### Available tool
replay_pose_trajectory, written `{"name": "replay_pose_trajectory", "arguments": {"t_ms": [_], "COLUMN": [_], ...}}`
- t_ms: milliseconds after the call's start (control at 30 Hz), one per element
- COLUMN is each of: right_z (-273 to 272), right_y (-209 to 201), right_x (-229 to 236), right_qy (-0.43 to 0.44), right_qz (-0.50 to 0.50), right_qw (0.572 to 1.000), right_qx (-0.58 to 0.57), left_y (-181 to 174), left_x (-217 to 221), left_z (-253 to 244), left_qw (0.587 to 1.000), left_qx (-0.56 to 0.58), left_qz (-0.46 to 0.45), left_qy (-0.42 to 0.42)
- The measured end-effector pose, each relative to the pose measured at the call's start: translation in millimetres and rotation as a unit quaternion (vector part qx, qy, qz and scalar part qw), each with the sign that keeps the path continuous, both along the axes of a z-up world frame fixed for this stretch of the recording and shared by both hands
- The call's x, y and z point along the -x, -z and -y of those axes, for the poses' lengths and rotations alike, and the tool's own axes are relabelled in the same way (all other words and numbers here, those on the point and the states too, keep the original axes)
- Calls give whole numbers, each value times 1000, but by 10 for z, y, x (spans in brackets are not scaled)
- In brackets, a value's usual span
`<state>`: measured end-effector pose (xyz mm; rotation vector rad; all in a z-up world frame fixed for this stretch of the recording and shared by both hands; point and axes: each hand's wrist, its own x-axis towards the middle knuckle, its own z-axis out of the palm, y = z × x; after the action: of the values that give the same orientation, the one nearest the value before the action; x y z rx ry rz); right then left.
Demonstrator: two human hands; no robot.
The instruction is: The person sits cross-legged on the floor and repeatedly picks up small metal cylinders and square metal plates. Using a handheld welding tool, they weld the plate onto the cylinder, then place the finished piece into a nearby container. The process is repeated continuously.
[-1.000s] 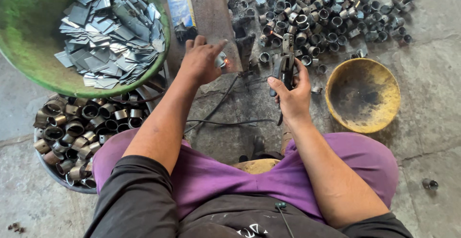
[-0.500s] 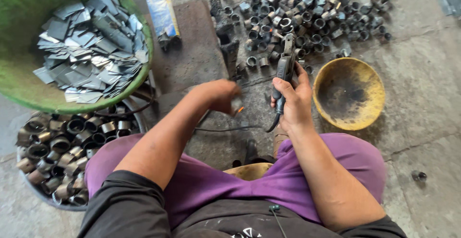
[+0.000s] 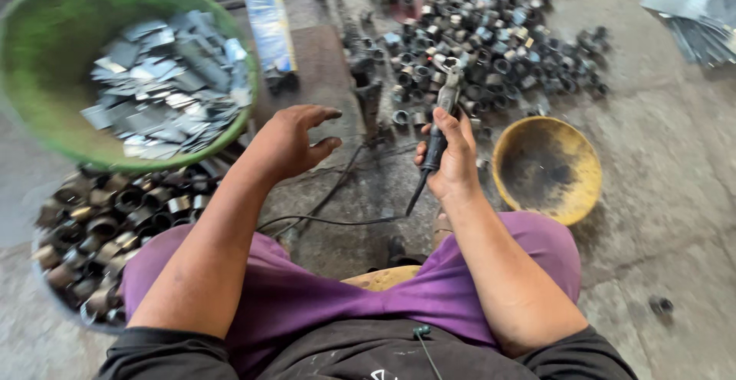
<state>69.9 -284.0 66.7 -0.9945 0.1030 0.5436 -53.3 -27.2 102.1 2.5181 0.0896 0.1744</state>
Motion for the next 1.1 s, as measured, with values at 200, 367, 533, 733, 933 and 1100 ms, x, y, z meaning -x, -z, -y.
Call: {"name": "replay_pose_trajectory", "arguments": {"t_ms": [200,367,533,733,933,1100], "right_z": [-325,-322,148,725,596,104], "right_y": [-254,-742,-1081,-1042,-517,-447], "right_x": [417,796,427,-178,392,904], "right_qy": [-94,-143,-30,57,38,-80], "right_qz": [-72,-13,-32,-61,-36,-120], "right_qw": [981,961,963,935,989,982], "right_qx": [-152,-235,-265,-344,-141,-124], "left_y": [252,664,756,325,-21,-211], "left_x": [642,922,1441,2529,3724,4766], "left_z": [317,846,402,-272,-498,-343], "left_qw": [973,916,959,963,918,828], "left_qx": [204,278,136,75,42,-51], "left_qz": [-100,-216,-245,-163,-71,-27], "left_qy": [-41,194,29,-200,-389,-557]}}
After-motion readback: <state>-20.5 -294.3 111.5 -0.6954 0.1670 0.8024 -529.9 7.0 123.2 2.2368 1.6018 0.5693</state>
